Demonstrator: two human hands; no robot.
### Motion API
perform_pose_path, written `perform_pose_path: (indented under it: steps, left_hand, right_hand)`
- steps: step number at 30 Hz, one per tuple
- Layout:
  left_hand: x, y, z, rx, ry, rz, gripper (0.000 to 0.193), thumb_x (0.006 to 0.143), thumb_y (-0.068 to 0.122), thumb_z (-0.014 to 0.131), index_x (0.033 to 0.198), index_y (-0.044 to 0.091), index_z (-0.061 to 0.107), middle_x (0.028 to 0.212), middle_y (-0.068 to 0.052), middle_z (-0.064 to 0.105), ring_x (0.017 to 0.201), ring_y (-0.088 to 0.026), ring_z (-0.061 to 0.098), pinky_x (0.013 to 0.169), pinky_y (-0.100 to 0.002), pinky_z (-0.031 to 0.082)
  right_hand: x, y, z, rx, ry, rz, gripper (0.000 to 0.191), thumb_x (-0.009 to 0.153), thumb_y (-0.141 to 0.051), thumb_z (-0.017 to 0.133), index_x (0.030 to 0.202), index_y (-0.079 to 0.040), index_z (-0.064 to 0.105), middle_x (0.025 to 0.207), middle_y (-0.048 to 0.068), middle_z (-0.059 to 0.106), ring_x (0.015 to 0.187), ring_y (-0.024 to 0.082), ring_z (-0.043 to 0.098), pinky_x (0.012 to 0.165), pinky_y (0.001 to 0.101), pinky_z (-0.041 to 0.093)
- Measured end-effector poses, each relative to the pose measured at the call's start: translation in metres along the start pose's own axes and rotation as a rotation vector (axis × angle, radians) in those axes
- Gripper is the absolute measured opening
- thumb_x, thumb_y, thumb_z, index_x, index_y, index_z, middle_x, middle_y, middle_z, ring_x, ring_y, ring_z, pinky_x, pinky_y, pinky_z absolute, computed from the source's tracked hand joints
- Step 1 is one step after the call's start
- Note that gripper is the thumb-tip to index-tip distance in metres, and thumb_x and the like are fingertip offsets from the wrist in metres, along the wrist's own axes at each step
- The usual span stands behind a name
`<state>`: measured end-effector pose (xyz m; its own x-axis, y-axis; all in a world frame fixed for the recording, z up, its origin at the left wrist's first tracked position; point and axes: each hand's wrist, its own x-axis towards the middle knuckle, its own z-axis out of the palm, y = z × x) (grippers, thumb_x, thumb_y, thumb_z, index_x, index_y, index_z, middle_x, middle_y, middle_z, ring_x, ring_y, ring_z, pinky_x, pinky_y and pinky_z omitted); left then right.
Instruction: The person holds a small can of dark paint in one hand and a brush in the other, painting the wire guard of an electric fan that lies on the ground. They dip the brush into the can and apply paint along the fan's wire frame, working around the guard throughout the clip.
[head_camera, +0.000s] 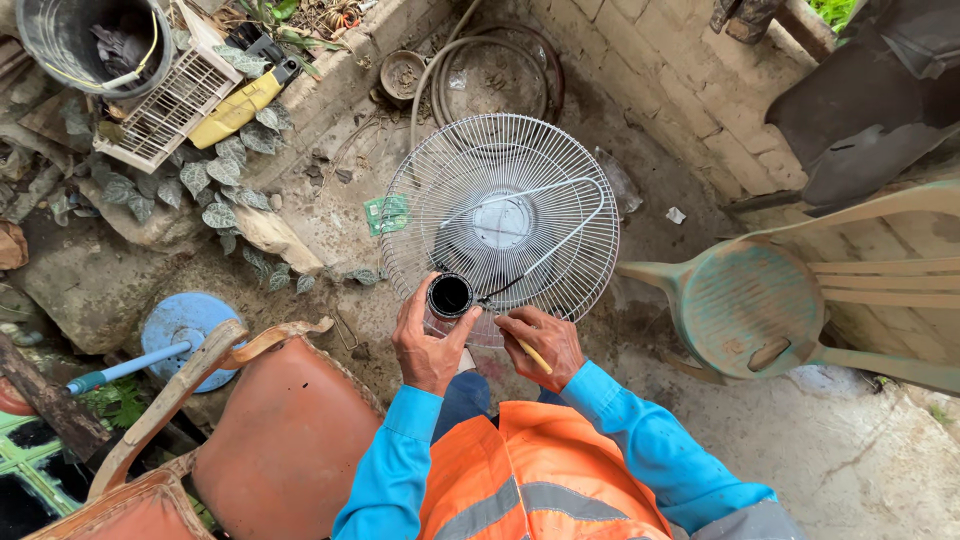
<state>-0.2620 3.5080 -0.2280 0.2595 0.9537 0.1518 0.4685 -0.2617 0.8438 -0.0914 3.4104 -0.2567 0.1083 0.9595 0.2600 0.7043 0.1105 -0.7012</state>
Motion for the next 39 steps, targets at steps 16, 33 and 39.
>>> perform_pose_path:
  steps: [16,33,39]
  left_hand:
    - [0.004,-0.005,0.004,0.004,-0.016,-0.033,0.069,0.077,0.023,0.091,0.136,0.002,0.061,0.128,-0.018,0.069,0.117,-0.034,0.070,0.096,-0.042,0.058]
    - [0.004,-0.023,-0.005,0.017,0.028,-0.039,0.070,0.076,0.020,0.092,0.137,0.002,0.061,0.126,-0.018,0.070,0.114,-0.033,0.070,0.095,-0.042,0.057]
    - [0.005,-0.023,-0.010,-0.086,0.003,-0.197,0.069,0.077,0.021,0.090,0.137,0.007,0.060,0.120,-0.013,0.067,0.103,-0.026,0.072,0.072,-0.034,0.061]
  right_hand:
    - [0.003,-0.006,0.002,0.006,0.055,0.035,0.030,0.082,-0.007,0.080,0.112,-0.012,0.074,0.100,0.007,0.072,0.076,0.027,0.072,0.059,0.0386,0.057]
    - [0.087,-0.006,-0.023,0.120,-0.115,0.485,0.017,0.091,-0.018,0.075,0.088,-0.002,0.082,0.063,0.008,0.073,0.054,0.020,0.067,0.070,0.0327,0.049]
    - [0.142,-0.006,-0.014,0.211,-0.329,0.567,0.030,0.088,-0.028,0.073,0.086,0.002,0.080,0.057,0.012,0.071,0.045,0.018,0.069,0.045,0.0343,0.055]
